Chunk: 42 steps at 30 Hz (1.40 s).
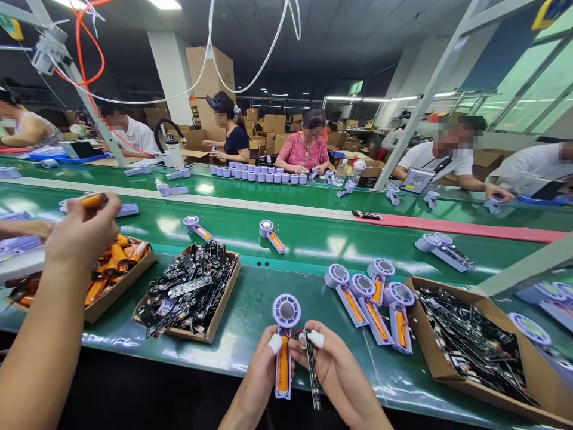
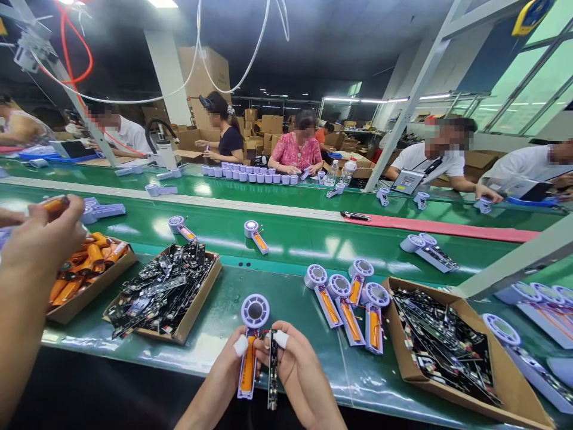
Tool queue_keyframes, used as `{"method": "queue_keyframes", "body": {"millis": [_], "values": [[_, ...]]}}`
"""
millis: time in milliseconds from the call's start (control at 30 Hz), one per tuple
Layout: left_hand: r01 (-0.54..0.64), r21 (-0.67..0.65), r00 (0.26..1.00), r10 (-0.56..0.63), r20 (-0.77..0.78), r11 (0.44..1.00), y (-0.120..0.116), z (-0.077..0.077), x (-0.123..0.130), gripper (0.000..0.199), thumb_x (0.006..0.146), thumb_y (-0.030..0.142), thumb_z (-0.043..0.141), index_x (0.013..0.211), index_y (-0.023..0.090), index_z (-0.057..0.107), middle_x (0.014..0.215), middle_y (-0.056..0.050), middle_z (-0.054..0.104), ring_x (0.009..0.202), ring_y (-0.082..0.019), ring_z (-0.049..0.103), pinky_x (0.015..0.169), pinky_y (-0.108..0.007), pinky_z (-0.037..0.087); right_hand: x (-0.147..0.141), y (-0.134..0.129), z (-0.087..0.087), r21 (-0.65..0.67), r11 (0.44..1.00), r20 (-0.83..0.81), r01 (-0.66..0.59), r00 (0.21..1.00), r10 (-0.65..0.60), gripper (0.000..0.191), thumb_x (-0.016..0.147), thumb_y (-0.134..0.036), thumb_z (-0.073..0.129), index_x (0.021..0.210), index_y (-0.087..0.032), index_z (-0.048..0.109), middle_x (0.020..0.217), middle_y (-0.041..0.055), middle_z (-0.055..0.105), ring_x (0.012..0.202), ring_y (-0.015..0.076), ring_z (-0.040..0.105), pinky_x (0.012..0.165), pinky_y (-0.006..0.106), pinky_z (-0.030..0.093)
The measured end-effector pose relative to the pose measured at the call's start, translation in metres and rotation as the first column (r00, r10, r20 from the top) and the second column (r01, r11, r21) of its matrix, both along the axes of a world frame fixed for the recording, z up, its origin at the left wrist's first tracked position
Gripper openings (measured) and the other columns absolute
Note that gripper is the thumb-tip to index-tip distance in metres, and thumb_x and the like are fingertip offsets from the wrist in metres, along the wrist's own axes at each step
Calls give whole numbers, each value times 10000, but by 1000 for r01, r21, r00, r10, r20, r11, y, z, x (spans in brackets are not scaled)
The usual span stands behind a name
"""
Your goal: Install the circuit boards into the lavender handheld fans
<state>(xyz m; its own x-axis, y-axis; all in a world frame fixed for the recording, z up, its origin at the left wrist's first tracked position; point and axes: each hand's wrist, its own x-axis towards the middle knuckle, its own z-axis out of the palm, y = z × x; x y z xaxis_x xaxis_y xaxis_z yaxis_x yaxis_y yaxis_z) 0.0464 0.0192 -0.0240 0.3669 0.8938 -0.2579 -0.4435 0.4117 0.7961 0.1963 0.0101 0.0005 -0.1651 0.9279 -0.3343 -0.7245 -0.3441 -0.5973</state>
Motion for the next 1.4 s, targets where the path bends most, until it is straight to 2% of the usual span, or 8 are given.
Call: {"method": "queue_keyframes", "body": {"millis": [133, 333, 633, 733, 900, 1033, 1167, 1400], "values": [[52, 172, 987, -24, -159, 984, 2, 4, -1, 365, 870, 322, 642, 1202, 227, 522, 1107, -53, 640, 1014, -205, 582, 900, -318, 424, 4, -2, -2, 42, 999, 45, -28, 999, 26, 190, 816, -282, 687, 970, -185, 634, 830, 43, 704, 875, 211, 675, 832, 337, 476], [64, 260, 961, 11, -276, 963, -1, 0, 4, 341, 905, 315, 591, 1231, 239, 527, 1258, -67, 601, 1188, -236, 517, 1039, -353, 351, 16, -6, 17, 172, 963, 537, -209, 839, 86, 171, 859, -335, 645, 964, -203, 622, 969, 35, 680, 937, 186, 601, 870, 299, 422], [-20, 292, 891, 149, -428, 956, -3, 0, 6, 250, 951, 344, 471, 1155, 222, 553, 1079, -58, 637, 955, -197, 560, 873, -285, 407, 17, -2, 6, 142, 972, 712, -187, 701, 31, 396, 739, -255, 663, 1102, -210, 511, 886, 16, 636, 817, 185, 605, 736, 292, 458], [-38, 260, 868, 161, -469, 965, -3, 1, 6, 221, 941, 346, 470, 1108, 226, 553, 945, -28, 628, 843, -180, 547, 781, -257, 412, 17, 0, 0, 179, 965, 867, -194, 495, -61, 271, 815, -286, 572, 1076, -217, 546, 864, 19, 643, 756, 182, 604, 681, 283, 441], [-41, 253, 856, 165, -491, 967, -1, 0, 4, 192, 925, 295, 454, 1089, 226, 525, 872, -2, 595, 726, -154, 506, 693, -246, 398, 27, -5, 15, 86, 860, 994, -504, -10, -106, 244, 933, -322, 419, 899, -241, 647, 802, 36, 665, 793, 214, 615, 703, 291, 394], [-4, 249, 834, 140, -534, 969, 1, 3, 1, 177, 894, 220, 437, 1049, 218, 523, 761, 22, 558, 702, -160, 505, 680, -258, 393, 28, -11, 39, -119, 716, 982, -688, -188, -17, 199, 845, -333, 573, 1004, -257, 666, 916, 55, 691, 882, 247, 611, 742, 295, 391], [-1, 190, 892, 86, -445, 982, 1, 4, -2, 144, 886, 281, 478, 980, 208, 560, 774, 17, 559, 733, -156, 521, 705, -258, 408, 15, -10, 41, -57, 706, 997, -706, -9, 71, 174, 865, -280, 538, 900, -226, 700, 865, 39, 696, 877, 213, 597, 766, 269, 397], [-18, 18, 996, 20, -84, 1000, -2, -9, 3, 368, 887, 516, 496, 1045, 193, 576, 668, 33, 532, 562, -121, 489, 523, -220, 368, -15, -12, -18, 60, 950, 738, -306, 654, 164, 621, 767, -772, 482, 589, -181, 542, 496, -50, 434, 404, 71, 322, 399, 202, 250]]}}
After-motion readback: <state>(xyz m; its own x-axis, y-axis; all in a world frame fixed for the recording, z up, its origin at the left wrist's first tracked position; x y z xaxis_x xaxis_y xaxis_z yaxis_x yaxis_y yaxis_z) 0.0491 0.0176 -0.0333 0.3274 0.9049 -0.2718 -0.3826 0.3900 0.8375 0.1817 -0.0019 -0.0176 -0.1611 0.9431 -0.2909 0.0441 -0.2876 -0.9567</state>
